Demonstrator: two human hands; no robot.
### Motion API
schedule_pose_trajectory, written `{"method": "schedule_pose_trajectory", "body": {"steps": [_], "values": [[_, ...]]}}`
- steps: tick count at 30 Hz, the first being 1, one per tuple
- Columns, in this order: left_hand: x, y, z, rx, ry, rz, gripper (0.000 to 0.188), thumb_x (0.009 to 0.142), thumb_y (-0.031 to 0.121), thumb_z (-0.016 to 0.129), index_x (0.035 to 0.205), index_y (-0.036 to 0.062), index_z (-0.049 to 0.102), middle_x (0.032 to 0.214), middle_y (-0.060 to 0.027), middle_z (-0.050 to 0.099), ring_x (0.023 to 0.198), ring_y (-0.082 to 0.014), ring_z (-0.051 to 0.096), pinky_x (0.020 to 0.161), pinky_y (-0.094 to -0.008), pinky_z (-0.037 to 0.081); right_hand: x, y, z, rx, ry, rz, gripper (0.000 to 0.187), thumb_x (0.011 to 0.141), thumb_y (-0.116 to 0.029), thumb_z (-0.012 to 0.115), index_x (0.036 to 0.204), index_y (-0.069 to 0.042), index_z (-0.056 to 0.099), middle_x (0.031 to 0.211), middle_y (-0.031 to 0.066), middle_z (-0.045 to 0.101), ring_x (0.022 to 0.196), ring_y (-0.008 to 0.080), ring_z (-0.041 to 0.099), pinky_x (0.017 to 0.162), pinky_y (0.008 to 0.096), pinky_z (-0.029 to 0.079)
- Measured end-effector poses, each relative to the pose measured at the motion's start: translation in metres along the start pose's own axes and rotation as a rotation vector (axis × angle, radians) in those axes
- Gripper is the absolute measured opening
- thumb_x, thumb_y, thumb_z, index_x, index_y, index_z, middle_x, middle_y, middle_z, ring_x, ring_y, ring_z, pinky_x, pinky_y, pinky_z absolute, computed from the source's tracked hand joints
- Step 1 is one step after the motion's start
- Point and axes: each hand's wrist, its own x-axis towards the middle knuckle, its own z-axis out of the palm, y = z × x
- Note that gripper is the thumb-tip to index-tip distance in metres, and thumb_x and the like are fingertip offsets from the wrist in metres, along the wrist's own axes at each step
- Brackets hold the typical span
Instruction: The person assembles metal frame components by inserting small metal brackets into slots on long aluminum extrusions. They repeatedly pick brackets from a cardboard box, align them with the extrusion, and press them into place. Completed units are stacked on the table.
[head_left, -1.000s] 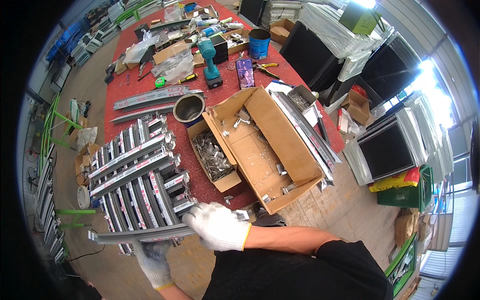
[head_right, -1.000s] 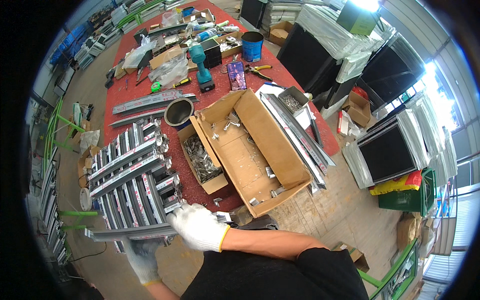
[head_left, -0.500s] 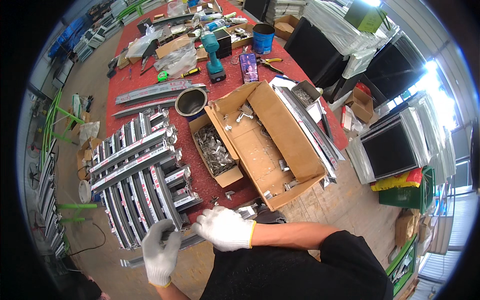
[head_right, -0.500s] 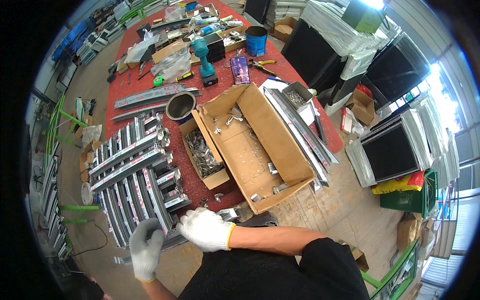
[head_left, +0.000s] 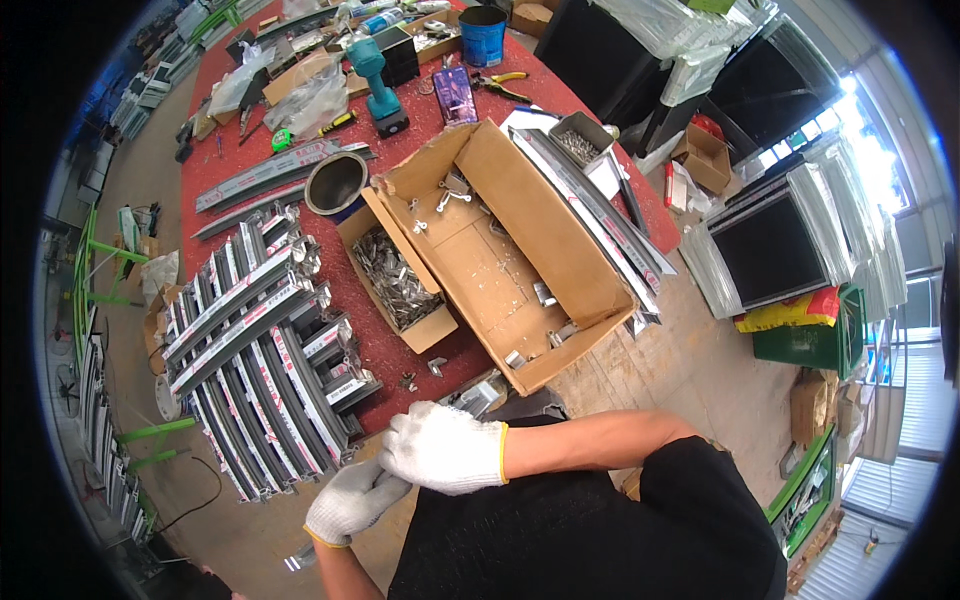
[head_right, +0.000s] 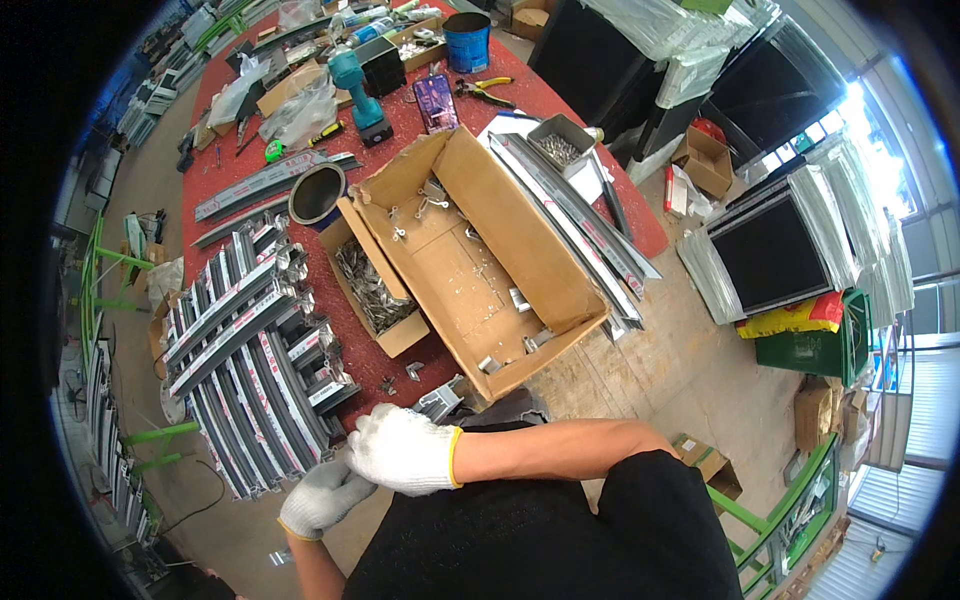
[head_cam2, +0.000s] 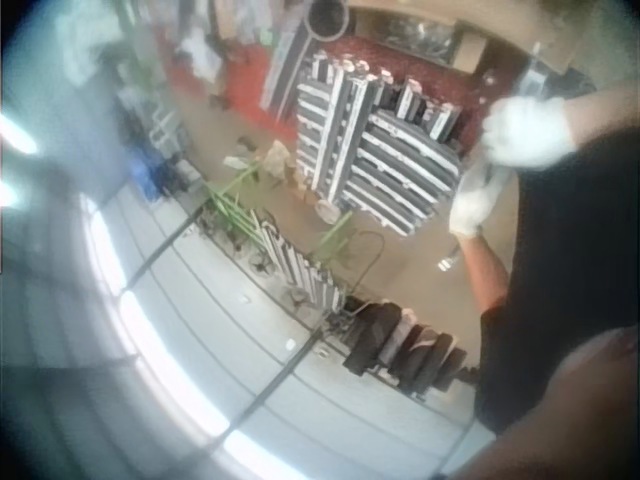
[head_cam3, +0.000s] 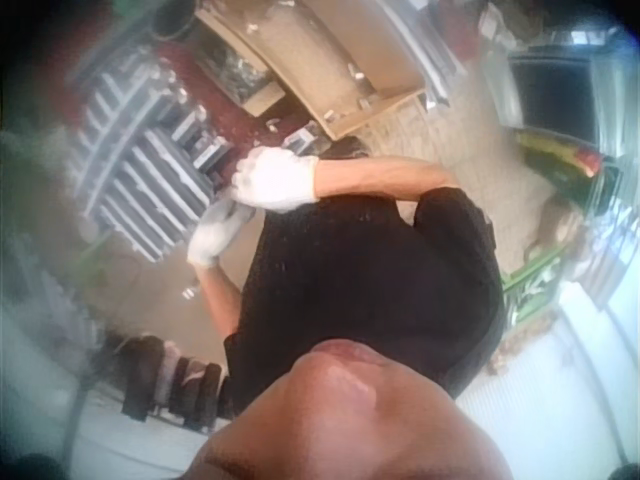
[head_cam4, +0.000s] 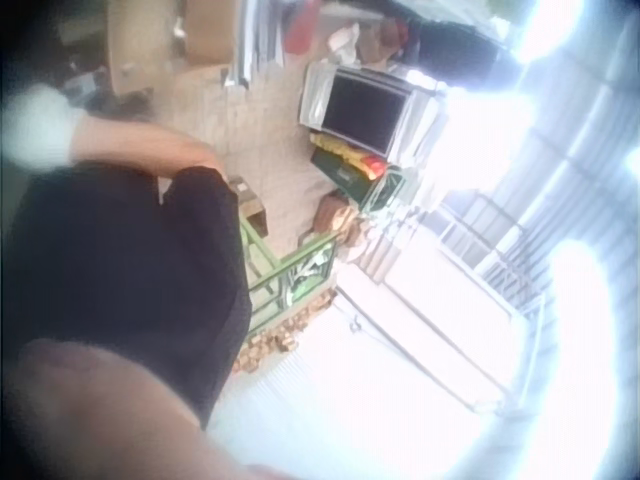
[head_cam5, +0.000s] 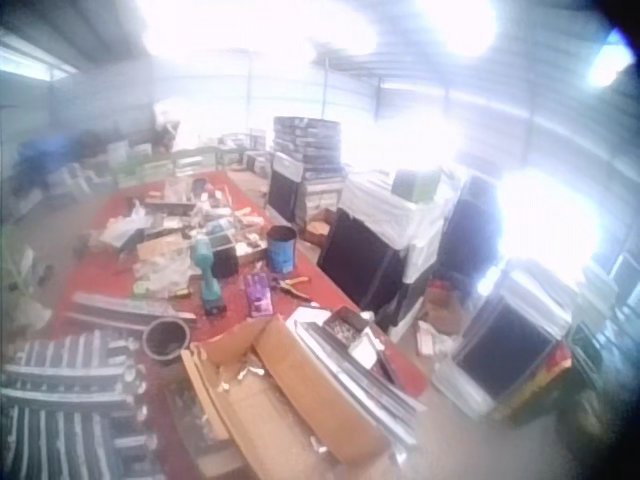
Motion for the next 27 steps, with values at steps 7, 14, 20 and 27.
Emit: {"method": "schedule_pose_trajectory", "body": {"steps": [7,14,20,27], "values": [[-0.002,0.000,0.021,-0.189,0.067,0.020,0.051,0.104,0.043,0.071,0.132,0.0000,0.075,0.112,-0.0321,0.077,0.110,-0.0466,0.077,0.095,-0.0497,0.057,-0.024,0.031,-0.056,0.274,0.262,0.154,0.029,0.087,-0.012,0.077,0.114,-0.003,0.078,0.102,0.0162,0.076,0.101,0.0396,0.075,0.089,0.0528,0.062],[-0.003,-0.010,0.048,-0.460,0.228,0.002,0.046,0.104,0.041,0.067,0.118,-0.0021,0.075,0.093,-0.0256,0.071,0.087,-0.0385,0.071,0.083,-0.0481,0.054,-0.086,0.130,-0.095,-0.097,-0.187,0.828,0.034,0.090,-0.016,0.080,0.124,-0.010,0.081,0.118,0.0196,0.080,0.115,0.0406,0.077,0.100,0.0511,0.062],[0.003,-0.004,0.063,-0.573,0.360,-0.032,0.041,0.105,0.037,0.067,0.113,-0.0028,0.074,0.090,-0.0259,0.069,0.085,-0.0391,0.069,0.081,-0.0478,0.053,-0.087,0.152,-0.025,-0.249,-0.598,0.550,0.028,0.091,-0.018,0.076,0.115,-0.005,0.084,0.112,0.0249,0.083,0.103,0.0442,0.082,0.093,0.0537,0.065],[0.004,0.006,0.063,-0.555,0.422,0.001,0.049,0.108,0.040,0.067,0.130,-0.0026,0.073,0.095,-0.0241,0.072,0.091,-0.0363,0.072,0.087,-0.0469,0.055,-0.087,0.163,-0.054,0.084,-0.192,0.814,0.026,0.098,-0.022,0.070,0.110,0.000,0.078,0.103,0.0326,0.078,0.100,0.0494,0.078,0.092,0.0536,0.062]]}}
